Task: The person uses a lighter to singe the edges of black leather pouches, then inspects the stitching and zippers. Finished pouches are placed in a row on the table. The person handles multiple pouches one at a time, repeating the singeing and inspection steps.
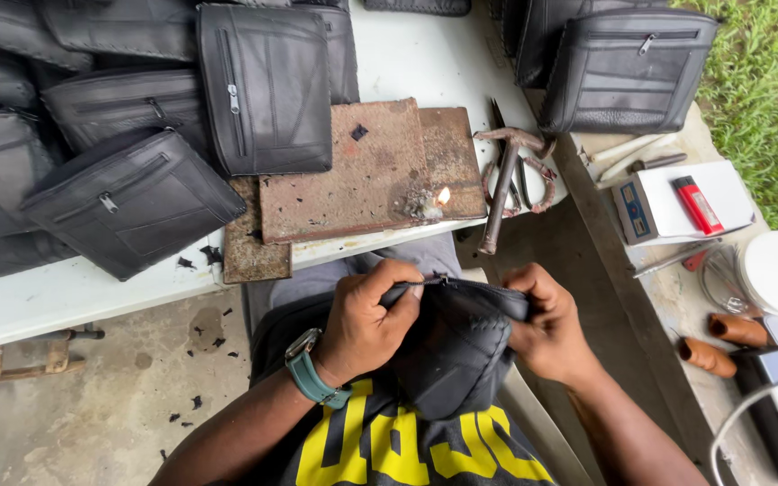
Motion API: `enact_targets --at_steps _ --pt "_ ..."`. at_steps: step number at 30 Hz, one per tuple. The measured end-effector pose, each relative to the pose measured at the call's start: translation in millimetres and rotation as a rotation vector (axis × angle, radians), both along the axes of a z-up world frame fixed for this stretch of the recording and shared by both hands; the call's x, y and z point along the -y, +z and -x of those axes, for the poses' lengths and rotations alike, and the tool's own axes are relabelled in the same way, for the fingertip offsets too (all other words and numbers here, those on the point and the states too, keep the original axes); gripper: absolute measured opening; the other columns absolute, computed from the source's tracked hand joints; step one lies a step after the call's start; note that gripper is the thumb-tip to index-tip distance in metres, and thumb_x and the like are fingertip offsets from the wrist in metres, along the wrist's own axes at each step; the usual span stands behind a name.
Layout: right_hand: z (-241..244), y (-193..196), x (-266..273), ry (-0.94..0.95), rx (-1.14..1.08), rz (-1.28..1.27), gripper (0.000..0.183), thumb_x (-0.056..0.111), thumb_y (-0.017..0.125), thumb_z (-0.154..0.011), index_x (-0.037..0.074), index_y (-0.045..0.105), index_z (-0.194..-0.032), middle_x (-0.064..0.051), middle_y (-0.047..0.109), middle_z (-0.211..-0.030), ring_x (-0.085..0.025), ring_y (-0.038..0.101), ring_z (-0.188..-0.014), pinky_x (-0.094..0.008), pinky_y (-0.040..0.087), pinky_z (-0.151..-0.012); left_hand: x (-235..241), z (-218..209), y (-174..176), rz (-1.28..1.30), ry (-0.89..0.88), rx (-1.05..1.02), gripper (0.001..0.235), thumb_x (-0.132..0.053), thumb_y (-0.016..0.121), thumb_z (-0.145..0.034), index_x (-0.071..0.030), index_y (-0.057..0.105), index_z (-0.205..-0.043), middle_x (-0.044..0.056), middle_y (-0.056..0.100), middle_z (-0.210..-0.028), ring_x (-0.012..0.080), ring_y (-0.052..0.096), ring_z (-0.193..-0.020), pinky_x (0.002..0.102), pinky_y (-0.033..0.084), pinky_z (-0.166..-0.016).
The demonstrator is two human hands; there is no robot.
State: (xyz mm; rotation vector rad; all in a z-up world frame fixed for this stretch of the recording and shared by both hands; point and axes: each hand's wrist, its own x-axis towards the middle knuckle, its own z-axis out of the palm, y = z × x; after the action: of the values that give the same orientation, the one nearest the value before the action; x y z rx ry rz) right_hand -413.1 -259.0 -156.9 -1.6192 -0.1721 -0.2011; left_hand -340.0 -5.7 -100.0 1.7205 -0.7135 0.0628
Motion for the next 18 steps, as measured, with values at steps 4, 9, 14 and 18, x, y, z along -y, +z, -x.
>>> enact_targets --at_steps 4,9,14,18 --pt "-23.1 -12.4 -16.7 -0.18 0.144 0.022 0.03 0.0 0.076 -0.088 0.008 0.048 -0.095 0.001 0.051 -0.088 -0.006 0.042 -0.08 -0.022 0.036 -0.071 6.7 -2.5 -1.7 0.048 0.097 0.161 0.016 -0.002 0.069 -0.097 -0.006 0.063 -0.112 0.012 0.071 -0.091 0.0244 0.074 -0.08 0.033 0.056 -0.068" --pt "-24.7 -22.9 -21.1 -0.228 0.138 0.005 0.034 0.002 0.079 -0.085 0.009 0.047 -0.097 0.003 0.052 -0.09 -0.005 0.046 -0.082 -0.022 0.04 -0.074 0.0 -11.2 -10.4 0.026 -0.121 0.238 0.029 0.002 0.064 -0.098 -0.005 0.054 -0.124 0.011 0.065 -0.088 0.0258 0.066 -0.073 0.046 0.049 -0.079" --pt "-26.5 -35.3 -18.6 -0.307 0.121 -0.03 0.035 0.004 0.08 -0.086 0.009 0.048 -0.099 0.004 0.052 -0.093 -0.004 0.046 -0.084 -0.021 0.04 -0.076 10.2 -20.7 -33.5 0.01 -0.15 0.371 0.034 0.007 0.06 -0.097 -0.005 0.054 -0.128 0.013 0.059 -0.089 0.0295 0.062 -0.073 0.042 0.05 -0.064" --pt "-32.7 -37.9 -13.1 -0.274 0.021 -0.025 0.032 0.004 0.08 -0.088 0.008 0.05 -0.1 0.002 0.059 -0.098 -0.005 0.051 -0.09 -0.022 0.045 -0.08 19.2 -23.7 -43.8 0.001 -0.118 0.337 0.033 0.008 0.06 -0.095 -0.005 0.054 -0.125 0.012 0.058 -0.089 0.0308 0.062 -0.075 0.042 0.05 -0.066"
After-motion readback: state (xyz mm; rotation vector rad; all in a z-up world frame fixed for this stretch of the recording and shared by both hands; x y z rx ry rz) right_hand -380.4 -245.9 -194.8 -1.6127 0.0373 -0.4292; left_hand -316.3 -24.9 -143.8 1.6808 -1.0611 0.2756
